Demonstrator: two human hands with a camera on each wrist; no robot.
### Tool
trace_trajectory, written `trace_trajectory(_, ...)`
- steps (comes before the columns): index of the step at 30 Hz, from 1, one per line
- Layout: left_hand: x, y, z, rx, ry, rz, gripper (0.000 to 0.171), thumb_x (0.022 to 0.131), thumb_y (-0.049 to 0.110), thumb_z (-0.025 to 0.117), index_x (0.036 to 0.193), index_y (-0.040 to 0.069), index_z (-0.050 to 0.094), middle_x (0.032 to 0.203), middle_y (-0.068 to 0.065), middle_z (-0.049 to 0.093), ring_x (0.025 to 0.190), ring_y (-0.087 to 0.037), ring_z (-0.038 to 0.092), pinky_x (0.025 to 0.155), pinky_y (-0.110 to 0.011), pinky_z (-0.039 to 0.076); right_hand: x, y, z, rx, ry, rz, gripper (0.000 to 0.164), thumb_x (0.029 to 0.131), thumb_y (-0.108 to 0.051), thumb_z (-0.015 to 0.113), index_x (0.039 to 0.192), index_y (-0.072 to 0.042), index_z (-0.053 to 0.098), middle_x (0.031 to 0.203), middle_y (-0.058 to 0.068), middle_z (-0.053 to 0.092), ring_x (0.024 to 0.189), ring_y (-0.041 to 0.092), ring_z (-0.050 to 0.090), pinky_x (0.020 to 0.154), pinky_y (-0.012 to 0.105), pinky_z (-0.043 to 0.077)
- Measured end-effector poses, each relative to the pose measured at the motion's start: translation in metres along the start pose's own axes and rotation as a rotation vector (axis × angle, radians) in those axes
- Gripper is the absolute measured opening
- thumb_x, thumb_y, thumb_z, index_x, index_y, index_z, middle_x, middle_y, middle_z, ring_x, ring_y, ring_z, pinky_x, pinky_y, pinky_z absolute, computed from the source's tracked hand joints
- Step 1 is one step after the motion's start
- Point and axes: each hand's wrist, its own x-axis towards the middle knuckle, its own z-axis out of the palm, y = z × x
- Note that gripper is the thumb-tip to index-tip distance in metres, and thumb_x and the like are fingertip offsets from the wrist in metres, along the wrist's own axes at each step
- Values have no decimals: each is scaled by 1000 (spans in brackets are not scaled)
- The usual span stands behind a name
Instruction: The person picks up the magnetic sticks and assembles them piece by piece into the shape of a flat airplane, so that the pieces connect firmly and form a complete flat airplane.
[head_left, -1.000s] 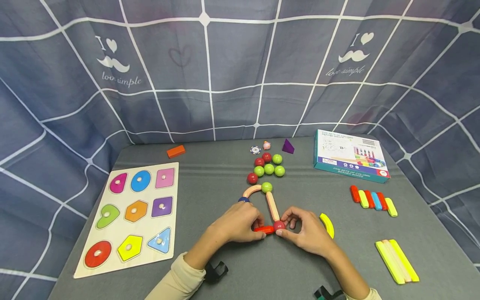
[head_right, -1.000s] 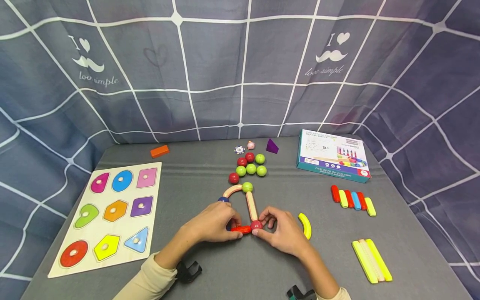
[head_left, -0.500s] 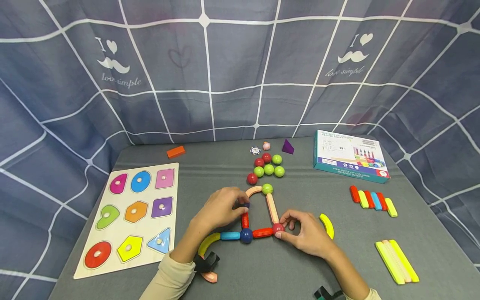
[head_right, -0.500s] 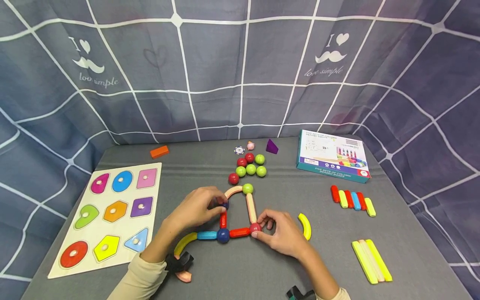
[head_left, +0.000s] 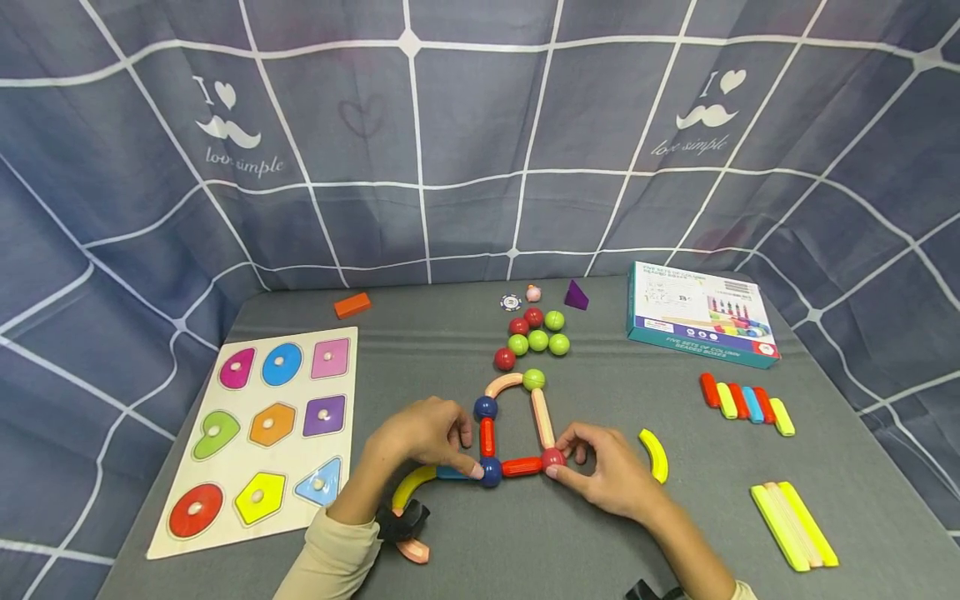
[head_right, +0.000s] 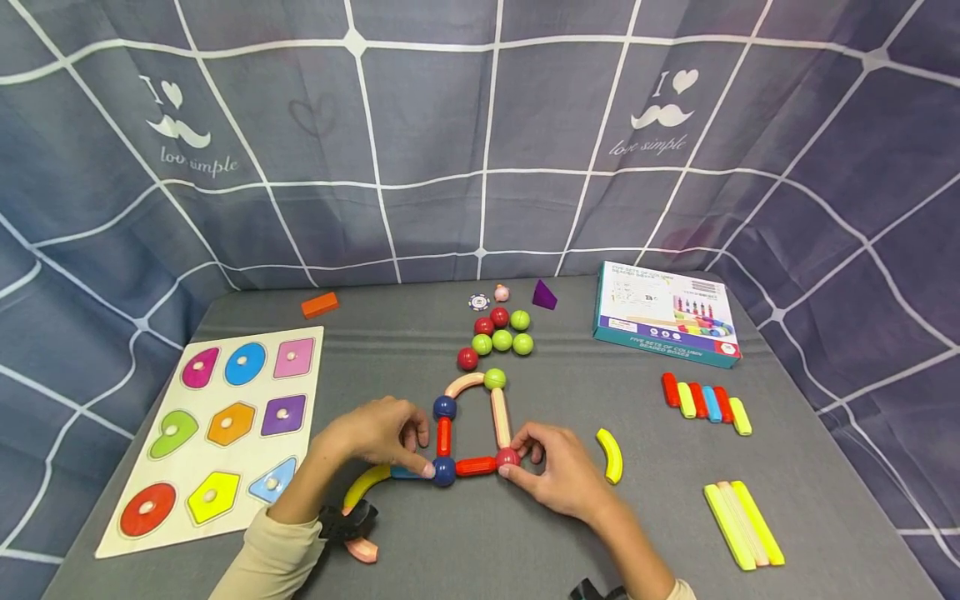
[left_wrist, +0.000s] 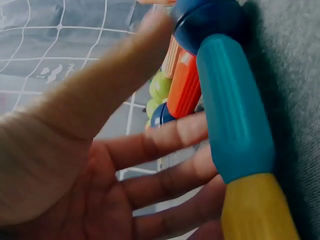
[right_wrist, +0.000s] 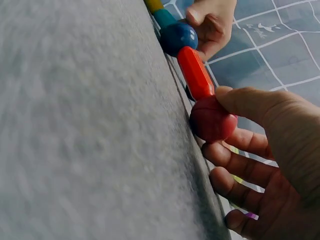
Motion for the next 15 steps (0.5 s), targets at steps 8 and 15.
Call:
trace_trajectory(8,1,0,1,40,38,56,34,57,25,92,74,16,65,63,9,56,57,-6,51,55,-26,42,4,-3,6,-44,67,-20,24,76,-38,79,90,-29,62,76,-12,58,66,8,52,58,23,41)
trace_trajectory(15,8,3,6,50,191,84,28,63,26,89,73,17,64,63,11,56,59,-5,51,57,-28,41,10,-1,2,-100,153,7,22,78,-31,79,93,-22,64,78,-13,57,63,8,51,55,23,41)
